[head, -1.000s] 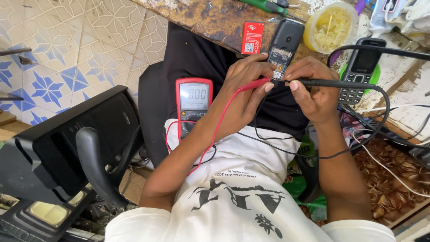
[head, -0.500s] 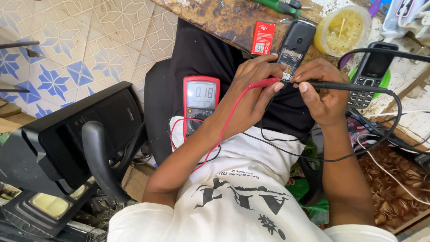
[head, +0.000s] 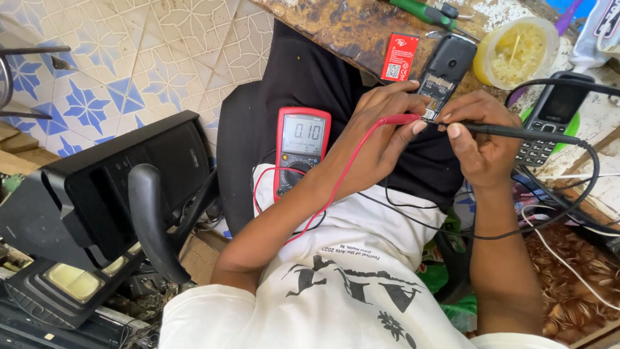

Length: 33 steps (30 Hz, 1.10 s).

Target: The person removes the back cover of a mobile phone, inserts a SIM card, and reattaches the cover. They then use a multimeter to test the phone's battery contacts and buttons while the device rests on their lap.

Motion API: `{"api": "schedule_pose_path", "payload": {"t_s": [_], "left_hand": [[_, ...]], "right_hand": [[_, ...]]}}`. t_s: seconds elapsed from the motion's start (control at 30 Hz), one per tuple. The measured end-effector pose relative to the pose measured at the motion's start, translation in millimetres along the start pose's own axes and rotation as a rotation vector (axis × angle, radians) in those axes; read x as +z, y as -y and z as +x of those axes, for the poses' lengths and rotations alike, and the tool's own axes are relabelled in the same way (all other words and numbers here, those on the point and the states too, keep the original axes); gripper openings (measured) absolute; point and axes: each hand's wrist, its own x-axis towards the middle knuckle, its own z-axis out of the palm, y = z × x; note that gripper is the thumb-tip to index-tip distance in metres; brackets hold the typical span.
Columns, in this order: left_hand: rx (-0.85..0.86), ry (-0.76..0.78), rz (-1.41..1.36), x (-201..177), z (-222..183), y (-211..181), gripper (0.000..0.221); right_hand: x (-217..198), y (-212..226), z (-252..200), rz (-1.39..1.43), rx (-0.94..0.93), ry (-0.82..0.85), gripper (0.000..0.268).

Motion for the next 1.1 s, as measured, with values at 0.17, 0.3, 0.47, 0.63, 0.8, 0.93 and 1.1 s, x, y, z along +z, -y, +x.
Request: {"api": "schedule_pose_path", "payload": {"t_s": [0.17, 0.3, 0.47, 0.63, 0.8, 0.93, 1.1], "left_hand": [[-0.005, -0.002, 0.003, 0.3, 0.0, 0.3, 0.035], [0.003, -0.007, 0.012, 1.5, 0.0, 1.6, 0.034], [-0.006, -0.010, 0.020, 1.5, -0.4, 0.6, 0.033], [-0.014, -0.014, 0.022, 2.9, -0.3, 1.9, 0.032], [-0.007, -0.019, 0.021, 3.3, -0.5, 2.8, 0.032], [-0.015, -0.016, 0.011, 1.9, -0.8, 0.6, 0.035], [-0.024, -0.007, 0.002, 0.4, 0.7, -2.0, 0.034]], "right_hand": [[-0.9, -1.3, -0.4, -0.005, 0.010, 0.011, 0.029], [-0.6, 0.1, 0.5, -0.009, 0.003, 0.014, 0.029], [-0.5, -0.4, 0.2, 0.010, 0.007, 0.011, 0.029], [-0.9, -1.4, -0.1, 0.004, 0.000, 0.010, 0.030], [-0.8, -1.8, 0.5, 0.005, -0.006, 0.010, 0.030], [-0.4, -0.8, 0.0, 0.007, 0.001, 0.009, 0.029], [-0.7, 3.3, 3.3, -0.001, -0.012, 0.010, 0.029]]}}
